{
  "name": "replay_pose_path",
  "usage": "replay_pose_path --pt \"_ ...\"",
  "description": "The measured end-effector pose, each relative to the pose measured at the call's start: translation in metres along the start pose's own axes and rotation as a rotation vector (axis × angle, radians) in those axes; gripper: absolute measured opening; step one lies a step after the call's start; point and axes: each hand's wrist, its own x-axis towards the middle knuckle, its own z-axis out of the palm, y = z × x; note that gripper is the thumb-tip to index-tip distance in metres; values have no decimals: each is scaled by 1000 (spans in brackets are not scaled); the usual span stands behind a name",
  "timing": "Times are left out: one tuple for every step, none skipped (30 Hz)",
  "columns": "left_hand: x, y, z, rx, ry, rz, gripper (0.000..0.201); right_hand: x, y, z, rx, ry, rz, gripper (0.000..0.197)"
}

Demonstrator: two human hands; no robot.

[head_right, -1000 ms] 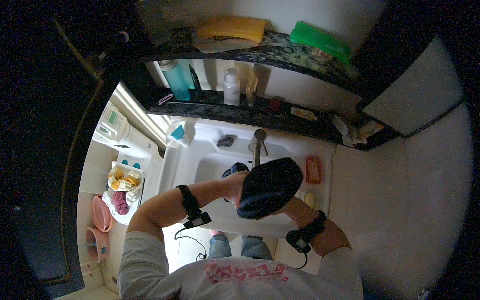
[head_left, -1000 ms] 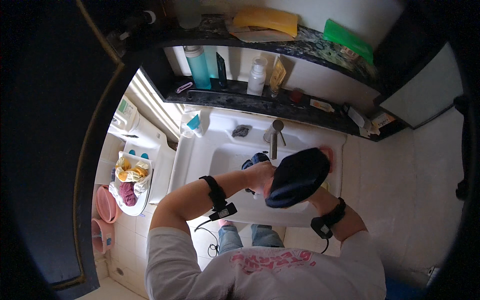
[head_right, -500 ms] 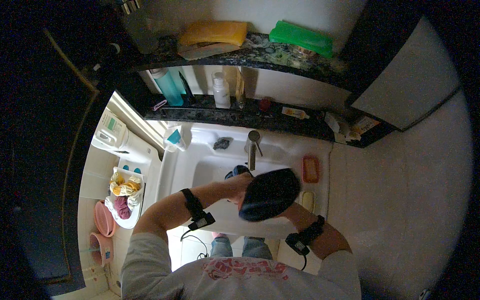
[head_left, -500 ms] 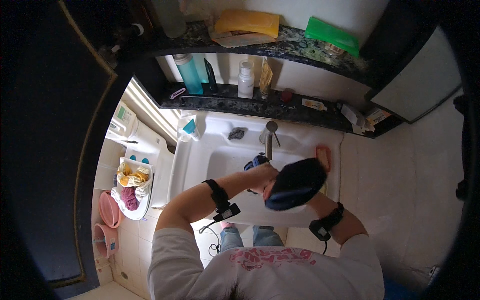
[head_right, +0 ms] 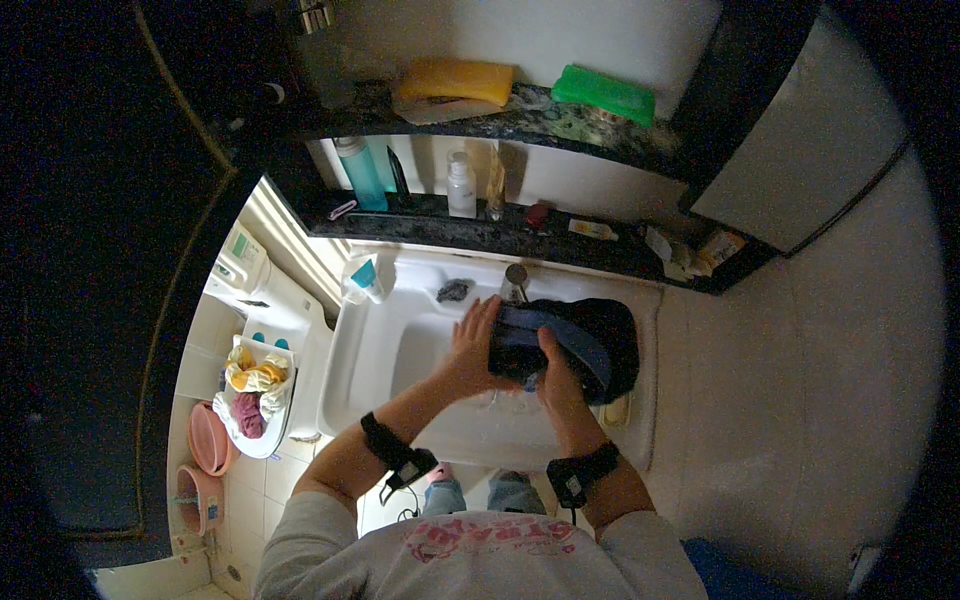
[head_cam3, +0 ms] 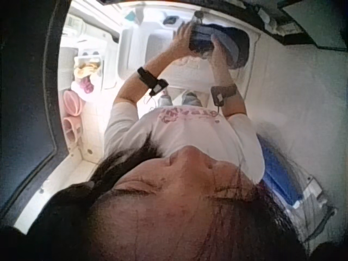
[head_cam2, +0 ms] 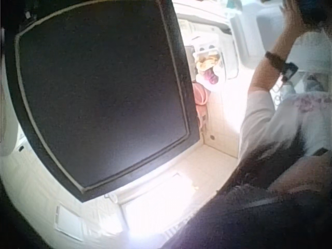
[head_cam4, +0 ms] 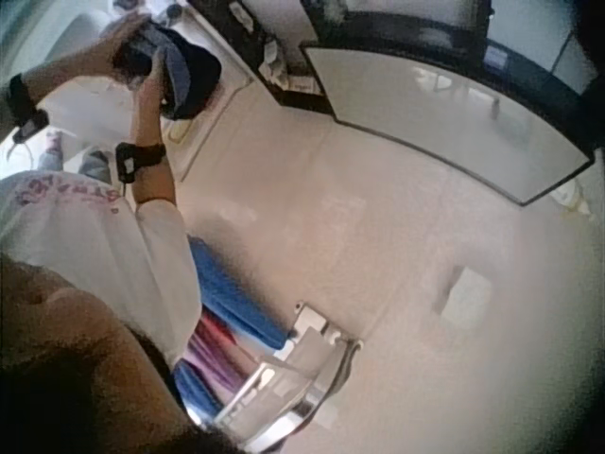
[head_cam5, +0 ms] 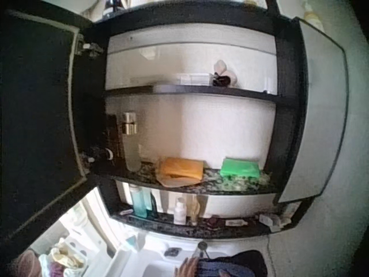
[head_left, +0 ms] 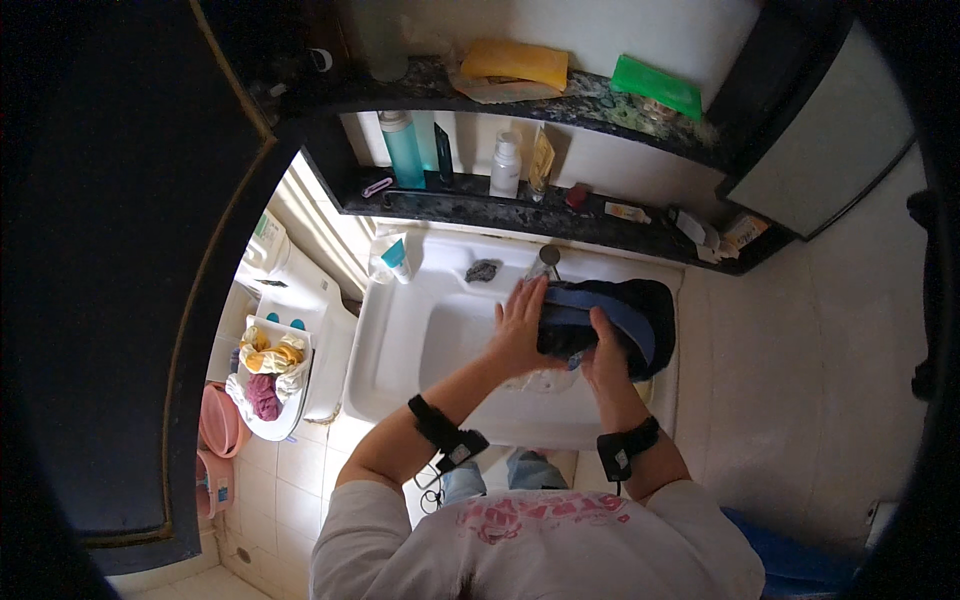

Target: The person hand-washes several small garments in a bathroom sink. They wet, scrub, and rinse a pink cloth, a yellow cloth, and a dark blue garment one by one, then wring each item and place it aside before moving to the next.

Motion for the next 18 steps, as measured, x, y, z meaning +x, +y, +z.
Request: replay_pose_path --pt "-8 1 5 -7 -25 21 133 0 2 0 -21 66 -11 60" --pt "-15 2 12 15 -49 29 139 2 5 1 -48 48 -32 60" --pt "-15 2 20 24 58 70 133 3 8 2 -80 31 -51 59" --pt "-12 2 26 -95 162 116 129 4 10 3 -126 61 -81 59" --pt "-7 0 32 -215 265 163 125 4 12 4 -43 60 -30 59" --pt "-2 -2 36 -332 362 203 121 4 14 6 -11 -28 -69 59" --pt "1 -7 36 -303 314 161 112 2 13 7 73 -9 -19 60" --pt "3 -13 34 -270 261 111 104 0 12 9 168 -24 24 62" --pt "5 -19 32 -222 191 34 95 -2 10 10 34 -61 -23 61" --pt "5 -23 29 -223 179 100 86 -5 8 10 -87 -128 -76 61" --pt "7 -28 24 -207 152 139 76 -6 6 10 -209 -235 -141 60" --pt "8 -31 20 -185 126 177 67 -7 5 10 -243 -265 -128 60" --pt "9 -34 15 -198 90 192 54 -7 2 8 -277 -333 -123 60" --pt "11 -36 11 -232 22 274 54 -6 3 6 -327 -377 -106 59" --pt "13 -39 7 -266 -33 361 54 -4 -1 2 -400 -476 -105 53" --pt "17 -42 3 -301 -82 458 54 -2 1 -1 -409 -496 -95 50" --pt "19 -46 -1 -294 -282 314 58 1 2 -2 -419 -515 -83 47" --pt "22 -51 -6 -263 -363 320 62 4 5 -3 -424 -511 -73 45"
